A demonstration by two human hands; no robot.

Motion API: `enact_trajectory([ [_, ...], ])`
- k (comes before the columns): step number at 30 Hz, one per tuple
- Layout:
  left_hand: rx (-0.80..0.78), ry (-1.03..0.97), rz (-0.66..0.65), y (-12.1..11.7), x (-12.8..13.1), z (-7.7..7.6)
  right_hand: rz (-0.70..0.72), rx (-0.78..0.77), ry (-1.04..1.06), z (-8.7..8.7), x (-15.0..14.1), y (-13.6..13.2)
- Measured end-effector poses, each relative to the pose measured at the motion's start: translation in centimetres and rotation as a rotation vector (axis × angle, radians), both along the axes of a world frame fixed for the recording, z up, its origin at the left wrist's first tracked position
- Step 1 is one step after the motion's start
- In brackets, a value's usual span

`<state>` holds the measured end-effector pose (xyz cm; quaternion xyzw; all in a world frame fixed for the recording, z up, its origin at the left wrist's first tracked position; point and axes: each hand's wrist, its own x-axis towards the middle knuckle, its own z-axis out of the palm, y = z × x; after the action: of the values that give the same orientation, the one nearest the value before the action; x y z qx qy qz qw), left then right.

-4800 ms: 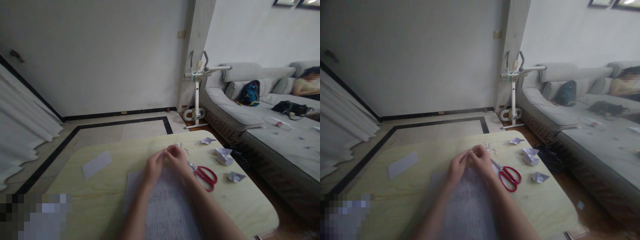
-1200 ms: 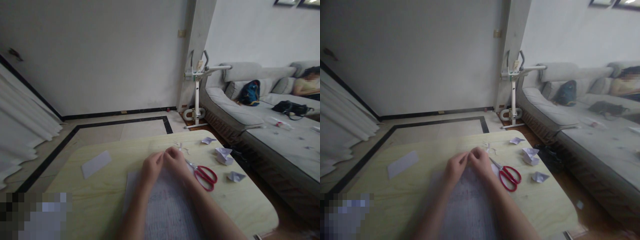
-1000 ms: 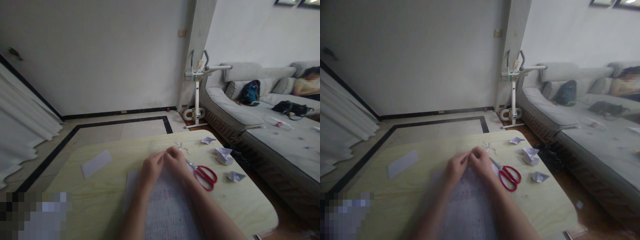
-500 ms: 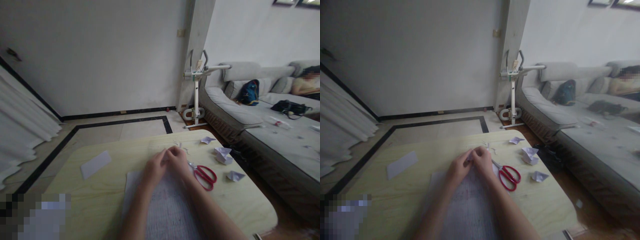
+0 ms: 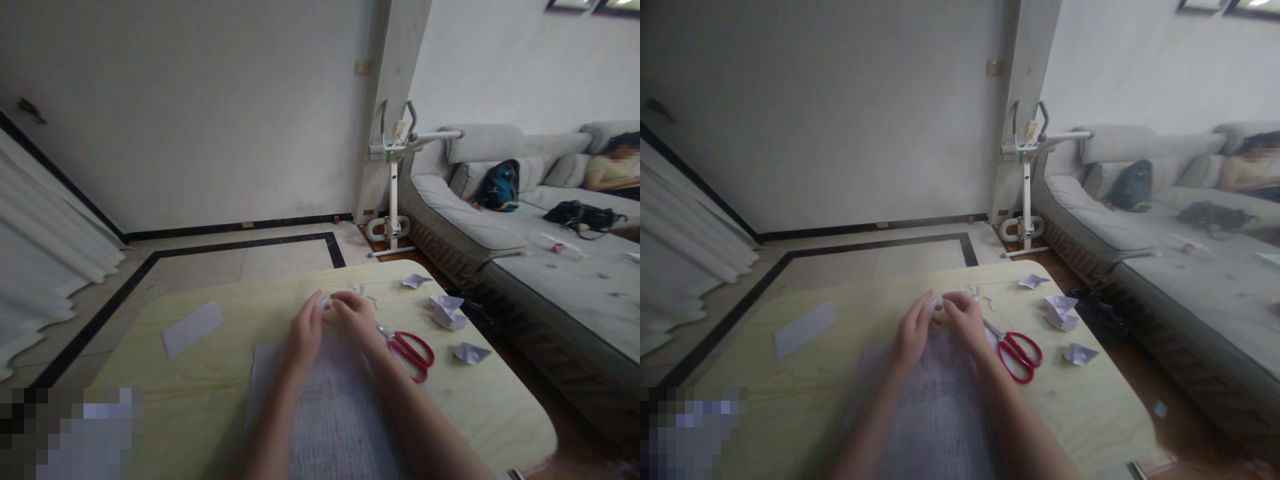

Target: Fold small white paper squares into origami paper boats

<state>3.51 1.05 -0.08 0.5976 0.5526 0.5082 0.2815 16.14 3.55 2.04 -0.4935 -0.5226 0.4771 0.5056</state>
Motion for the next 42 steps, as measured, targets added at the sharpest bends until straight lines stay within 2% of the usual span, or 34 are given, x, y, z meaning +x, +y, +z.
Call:
enact_trajectory([
  [4,0.003,-0.058,0.023,0.1,0.0,0.1,0.091,0.028,-0.031,0.1,-0.2,-0.2],
  [8,-0.01,-0.036,-0.042,-0.1,0.1,0.3,0.083,0.088,-0.109,0.0,-0.2,-0.2],
  [12,-0.023,-0.047,-0.034,-0.3,0.2,0.5,0.053,0.074,-0.083,-0.4,-0.1,-0.1],
  [15,-0.093,-0.124,-0.018,-0.2,0.3,0.6,0.035,0.089,-0.081,-0.3,0.0,0.0],
  [21,-0.177,-0.284,-0.104,0.1,0.4,1.0,-0.005,0.03,-0.016,-0.3,0.4,0.3],
  [27,-0.166,-0.19,-0.053,0.0,-0.1,1.2,0.053,0.067,-0.009,-0.7,0.1,0.3],
  [34,-0.211,-0.348,-0.125,0.3,-0.2,0.9,0.05,-0.012,0.11,-0.8,0.4,0.4],
  [42,-0.179,-0.367,0.021,0.0,-0.5,2.0,0.063,-0.072,0.063,-0.4,0.1,0.0],
])
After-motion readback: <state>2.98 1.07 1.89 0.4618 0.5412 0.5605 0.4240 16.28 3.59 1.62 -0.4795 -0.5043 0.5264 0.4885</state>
